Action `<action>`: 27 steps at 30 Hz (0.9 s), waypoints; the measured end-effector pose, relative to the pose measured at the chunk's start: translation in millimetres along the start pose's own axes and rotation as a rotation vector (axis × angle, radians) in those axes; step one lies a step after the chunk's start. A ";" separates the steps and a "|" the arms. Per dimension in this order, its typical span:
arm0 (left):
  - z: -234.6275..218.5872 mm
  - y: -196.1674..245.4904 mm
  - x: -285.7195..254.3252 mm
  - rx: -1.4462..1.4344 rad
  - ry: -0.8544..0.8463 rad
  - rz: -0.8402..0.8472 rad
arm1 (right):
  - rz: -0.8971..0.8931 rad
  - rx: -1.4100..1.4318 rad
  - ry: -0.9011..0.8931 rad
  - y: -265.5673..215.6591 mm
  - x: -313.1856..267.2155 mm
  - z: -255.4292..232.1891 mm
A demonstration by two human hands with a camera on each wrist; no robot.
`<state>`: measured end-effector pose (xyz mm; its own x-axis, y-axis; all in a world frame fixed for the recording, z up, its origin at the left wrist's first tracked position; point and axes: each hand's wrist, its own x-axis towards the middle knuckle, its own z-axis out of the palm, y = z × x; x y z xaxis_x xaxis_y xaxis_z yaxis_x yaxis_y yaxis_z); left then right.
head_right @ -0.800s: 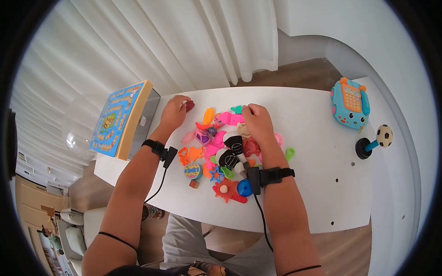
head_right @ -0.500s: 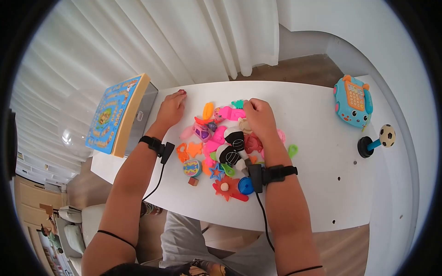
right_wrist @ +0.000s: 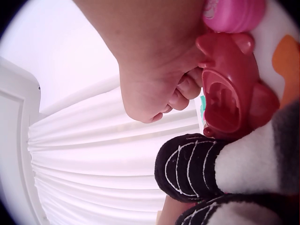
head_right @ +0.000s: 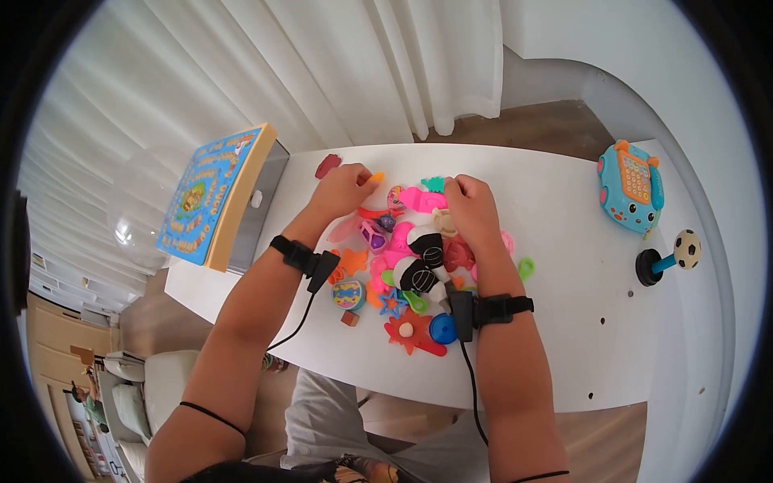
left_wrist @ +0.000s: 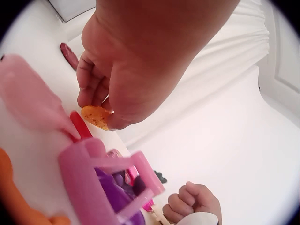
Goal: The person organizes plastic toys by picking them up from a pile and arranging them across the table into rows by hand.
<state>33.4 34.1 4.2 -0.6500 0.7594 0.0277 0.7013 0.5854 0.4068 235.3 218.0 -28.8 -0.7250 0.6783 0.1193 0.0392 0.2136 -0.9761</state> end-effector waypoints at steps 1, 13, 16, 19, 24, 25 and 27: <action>-5.9 -5.7 -2.4 0.002 -0.001 0.001 | 0.000 0.002 0.001 -0.4 0.1 0.2; -32.7 -75.7 -85.9 0.125 0.217 -0.057 | -0.034 0.022 -0.004 -2.0 -1.1 1.4; -22.3 -63.5 -100.0 0.168 0.483 0.124 | -0.046 0.008 0.005 -0.1 -1.7 -0.4; -25.5 -29.9 -115.5 0.148 0.615 0.293 | -0.030 0.006 0.000 -3.6 -1.2 -1.0; -7.9 -26.5 -108.5 -0.449 0.273 0.165 | -0.062 0.019 0.010 0.9 -0.8 1.7; 0.0 -30.2 -102.7 -0.554 0.240 0.088 | -0.049 0.008 0.006 2.0 -2.8 1.3; 7.4 -27.6 -89.6 -0.644 0.235 0.053 | -0.054 -0.023 -0.010 -0.3 -1.5 -0.6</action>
<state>74.4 -48.0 -16.3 -0.7168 0.6581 0.2306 0.4677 0.2083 0.8590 236.8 217.3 -28.6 -0.7333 0.6584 0.1698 0.0154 0.2657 -0.9639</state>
